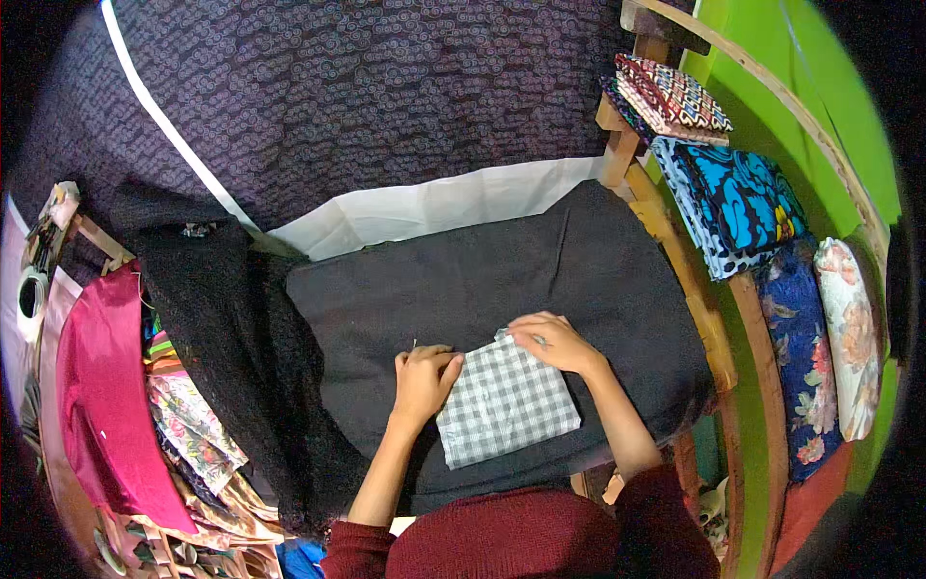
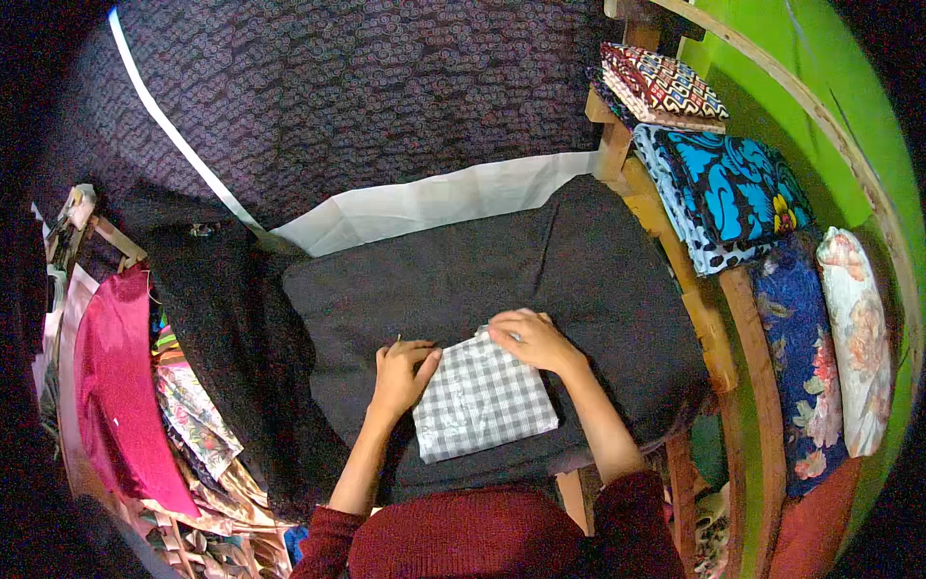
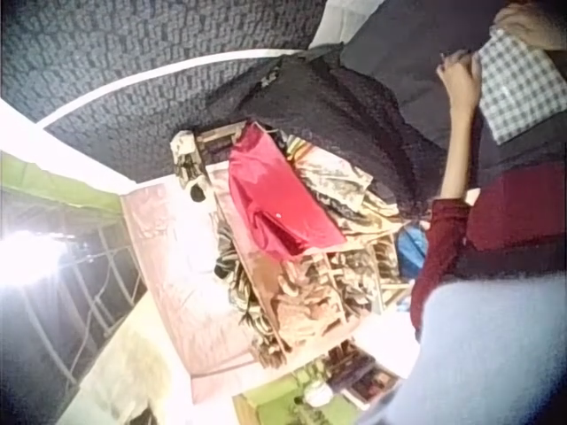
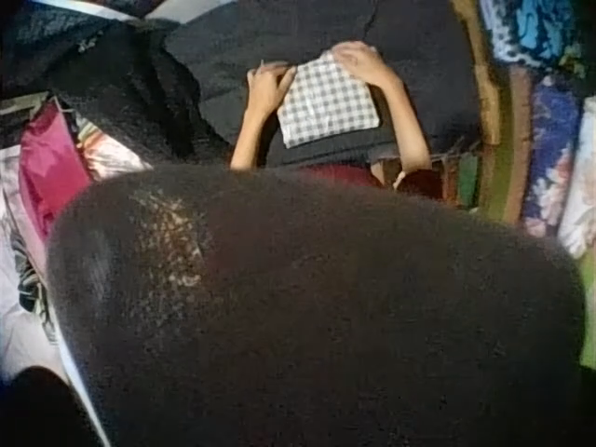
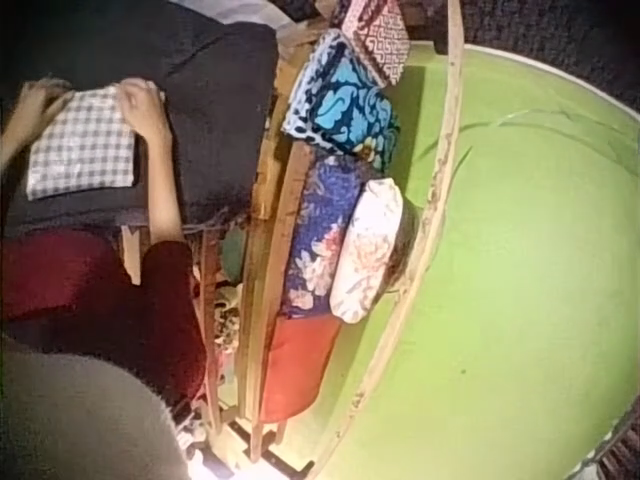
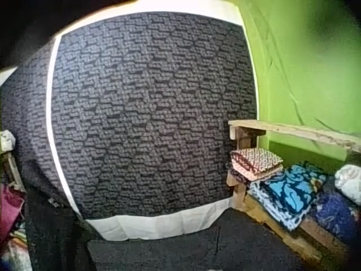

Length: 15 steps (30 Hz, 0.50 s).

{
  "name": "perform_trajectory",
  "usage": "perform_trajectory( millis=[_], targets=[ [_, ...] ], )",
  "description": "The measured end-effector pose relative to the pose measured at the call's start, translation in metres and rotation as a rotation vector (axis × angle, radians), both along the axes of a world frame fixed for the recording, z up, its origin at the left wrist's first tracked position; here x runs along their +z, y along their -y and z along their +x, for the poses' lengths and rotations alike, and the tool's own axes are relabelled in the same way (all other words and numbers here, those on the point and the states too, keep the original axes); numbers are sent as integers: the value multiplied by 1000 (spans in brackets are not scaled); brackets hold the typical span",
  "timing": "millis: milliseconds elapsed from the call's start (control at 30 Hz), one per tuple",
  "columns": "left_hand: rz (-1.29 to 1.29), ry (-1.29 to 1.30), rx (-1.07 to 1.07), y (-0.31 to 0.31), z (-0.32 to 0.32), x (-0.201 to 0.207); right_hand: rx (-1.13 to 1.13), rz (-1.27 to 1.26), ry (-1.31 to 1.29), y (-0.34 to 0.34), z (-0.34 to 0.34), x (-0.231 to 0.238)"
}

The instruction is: The recorder folds a checkered garment and places it onto a wooden storage shelf containing other folded fabrics.

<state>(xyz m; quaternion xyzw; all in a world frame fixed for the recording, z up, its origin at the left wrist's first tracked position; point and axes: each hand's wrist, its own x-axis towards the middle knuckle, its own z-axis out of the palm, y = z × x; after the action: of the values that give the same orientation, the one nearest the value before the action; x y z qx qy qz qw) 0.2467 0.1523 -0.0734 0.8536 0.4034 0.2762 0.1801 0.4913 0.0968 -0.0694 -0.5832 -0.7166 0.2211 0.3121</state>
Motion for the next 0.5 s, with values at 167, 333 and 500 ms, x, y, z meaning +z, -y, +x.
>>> perform_trajectory(
  millis=[167,333,500],
  targets=[
    [-193,-27,-57,4,1,13,117,-147,-10,4,4,4],
    [-161,118,-89,9,1,4,104,-259,-114,7,-1,19],
    [-102,164,-104,11,-3,11,236,-362,-124,6,-1,50]
  ],
)
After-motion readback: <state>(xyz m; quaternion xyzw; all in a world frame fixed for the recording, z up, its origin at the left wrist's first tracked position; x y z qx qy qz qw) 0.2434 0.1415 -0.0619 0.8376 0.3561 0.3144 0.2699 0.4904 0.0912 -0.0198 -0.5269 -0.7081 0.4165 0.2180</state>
